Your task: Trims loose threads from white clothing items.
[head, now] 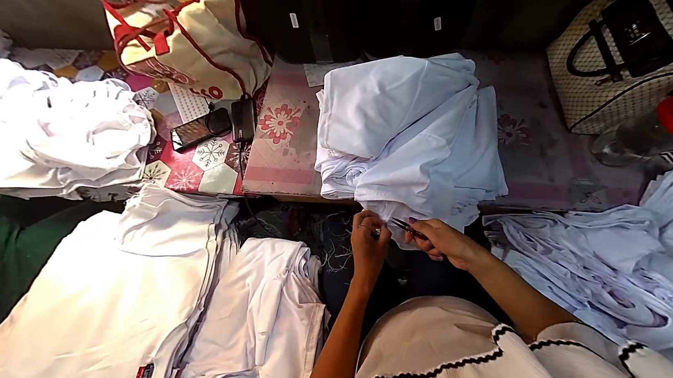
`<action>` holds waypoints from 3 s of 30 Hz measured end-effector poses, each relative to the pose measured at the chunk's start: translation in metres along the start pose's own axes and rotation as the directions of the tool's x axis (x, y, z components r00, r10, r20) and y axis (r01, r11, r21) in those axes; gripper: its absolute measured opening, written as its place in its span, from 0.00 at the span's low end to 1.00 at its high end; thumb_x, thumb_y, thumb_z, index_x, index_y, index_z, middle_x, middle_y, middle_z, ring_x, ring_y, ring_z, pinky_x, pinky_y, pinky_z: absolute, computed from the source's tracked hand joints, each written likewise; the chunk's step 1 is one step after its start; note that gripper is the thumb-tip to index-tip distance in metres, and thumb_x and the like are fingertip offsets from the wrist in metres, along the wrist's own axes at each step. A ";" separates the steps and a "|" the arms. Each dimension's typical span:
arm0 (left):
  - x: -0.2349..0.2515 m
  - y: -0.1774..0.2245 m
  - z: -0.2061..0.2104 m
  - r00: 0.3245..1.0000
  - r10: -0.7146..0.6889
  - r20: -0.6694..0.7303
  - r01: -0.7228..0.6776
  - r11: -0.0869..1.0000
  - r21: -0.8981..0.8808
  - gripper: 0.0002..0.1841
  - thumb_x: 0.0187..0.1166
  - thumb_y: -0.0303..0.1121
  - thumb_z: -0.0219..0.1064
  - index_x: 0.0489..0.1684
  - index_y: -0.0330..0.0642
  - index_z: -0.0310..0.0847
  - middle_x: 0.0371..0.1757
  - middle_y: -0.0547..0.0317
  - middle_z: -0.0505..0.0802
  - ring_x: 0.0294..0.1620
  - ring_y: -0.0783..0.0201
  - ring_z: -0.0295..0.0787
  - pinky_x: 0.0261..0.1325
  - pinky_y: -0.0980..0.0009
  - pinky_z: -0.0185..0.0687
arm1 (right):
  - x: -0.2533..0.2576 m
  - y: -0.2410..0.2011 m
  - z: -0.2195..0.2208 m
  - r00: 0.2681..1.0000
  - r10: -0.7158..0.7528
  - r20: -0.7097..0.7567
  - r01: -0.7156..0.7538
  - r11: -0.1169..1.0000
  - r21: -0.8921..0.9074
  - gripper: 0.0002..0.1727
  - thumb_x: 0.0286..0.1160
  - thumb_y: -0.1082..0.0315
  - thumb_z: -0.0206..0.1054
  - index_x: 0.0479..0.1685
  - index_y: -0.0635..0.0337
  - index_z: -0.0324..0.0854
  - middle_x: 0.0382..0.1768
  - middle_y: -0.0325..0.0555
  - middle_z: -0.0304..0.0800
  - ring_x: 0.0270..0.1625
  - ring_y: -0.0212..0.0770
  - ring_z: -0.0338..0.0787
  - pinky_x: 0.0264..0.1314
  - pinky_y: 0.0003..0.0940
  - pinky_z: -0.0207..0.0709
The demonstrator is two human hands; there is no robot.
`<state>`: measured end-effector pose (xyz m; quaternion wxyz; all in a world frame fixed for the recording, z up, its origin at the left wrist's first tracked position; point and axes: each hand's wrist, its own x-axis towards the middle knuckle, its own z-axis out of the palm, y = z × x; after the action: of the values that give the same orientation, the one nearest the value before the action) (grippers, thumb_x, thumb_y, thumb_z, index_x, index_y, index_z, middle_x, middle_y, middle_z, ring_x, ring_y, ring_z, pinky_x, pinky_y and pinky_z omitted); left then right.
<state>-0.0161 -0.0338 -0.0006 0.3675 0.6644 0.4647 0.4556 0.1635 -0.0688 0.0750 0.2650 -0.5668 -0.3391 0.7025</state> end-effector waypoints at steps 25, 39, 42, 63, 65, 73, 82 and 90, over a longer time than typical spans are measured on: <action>0.009 -0.012 0.023 0.945 0.297 -0.135 -0.232 0.902 0.364 0.05 0.72 0.16 0.68 0.36 0.25 0.91 0.45 0.34 0.92 0.48 0.46 0.94 0.53 0.64 0.90 | 0.007 -0.022 0.013 0.995 -0.091 -0.037 0.093 0.995 0.036 0.21 0.97 0.56 0.45 0.41 0.57 0.79 0.13 0.25 0.60 0.12 0.21 0.57 0.16 0.16 0.53; -0.003 0.000 -0.019 0.995 -0.083 -0.052 0.069 0.972 -0.226 0.06 0.71 0.21 0.65 0.34 0.24 0.84 0.54 0.42 0.85 0.51 0.68 0.86 0.52 0.78 0.84 | 0.016 -0.014 0.006 0.991 0.004 0.133 -0.008 1.000 0.030 0.23 0.97 0.51 0.43 0.41 0.54 0.79 0.13 0.24 0.60 0.11 0.20 0.57 0.14 0.15 0.51; -0.003 0.001 -0.024 0.994 -0.093 -0.050 0.078 0.967 -0.243 0.05 0.72 0.21 0.66 0.34 0.25 0.84 0.54 0.44 0.85 0.50 0.70 0.85 0.51 0.80 0.84 | 0.013 -0.019 0.004 0.988 0.030 0.152 -0.032 0.999 0.010 0.24 0.97 0.51 0.42 0.40 0.54 0.78 0.12 0.24 0.59 0.11 0.20 0.56 0.14 0.15 0.51; -0.007 0.020 -0.020 0.937 -0.348 0.032 0.294 0.736 -0.610 0.24 0.71 0.16 0.70 0.67 0.22 0.71 0.49 0.49 0.93 0.44 0.66 0.93 0.54 0.68 0.91 | 0.012 -0.022 0.015 0.992 -0.101 0.071 0.097 0.993 0.069 0.22 0.97 0.56 0.45 0.41 0.57 0.80 0.14 0.24 0.61 0.12 0.20 0.58 0.16 0.15 0.53; -0.004 0.015 -0.014 0.934 -0.358 -0.012 0.287 0.769 -0.572 0.22 0.68 0.15 0.72 0.63 0.21 0.77 0.45 0.49 0.94 0.41 0.68 0.93 0.51 0.71 0.91 | 0.011 -0.025 0.017 0.990 -0.114 0.078 0.108 0.992 0.067 0.21 0.97 0.56 0.45 0.41 0.57 0.80 0.14 0.24 0.61 0.13 0.20 0.58 0.16 0.15 0.53; -0.005 0.003 -0.022 0.938 -0.345 0.030 0.325 0.849 -0.417 0.03 0.77 0.19 0.66 0.39 0.28 0.85 0.37 0.57 0.92 0.33 0.72 0.89 0.43 0.75 0.88 | 0.008 -0.017 0.016 0.987 -0.135 0.085 0.128 0.988 0.087 0.21 0.96 0.56 0.44 0.42 0.56 0.80 0.14 0.23 0.62 0.13 0.20 0.59 0.16 0.16 0.55; 0.007 0.027 -0.020 0.738 -0.573 0.357 0.623 0.373 -0.688 0.14 0.90 0.26 0.53 0.68 0.28 0.69 0.45 0.56 0.92 0.41 0.68 0.93 0.51 0.71 0.89 | 0.028 -0.034 0.042 0.588 -0.793 -0.157 0.220 0.344 -0.913 0.20 0.72 0.59 0.76 0.53 0.67 0.87 0.29 0.57 0.92 0.29 0.59 0.92 0.32 0.59 0.81; -0.002 0.001 -0.031 0.977 -0.111 -0.181 0.080 0.983 -0.167 0.05 0.68 0.19 0.74 0.37 0.26 0.91 0.32 0.52 0.95 0.30 0.72 0.92 0.39 0.76 0.90 | -0.006 -0.035 -0.015 0.198 -0.973 -0.117 0.289 0.172 -0.942 0.08 0.66 0.74 0.73 0.41 0.68 0.89 0.26 0.55 0.91 0.25 0.50 0.90 0.29 0.46 0.81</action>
<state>-0.0459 -0.0341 0.0095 0.3949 0.5636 0.4912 0.5340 0.1794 -0.0492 0.1038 0.4122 -0.5999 -0.6842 -0.0457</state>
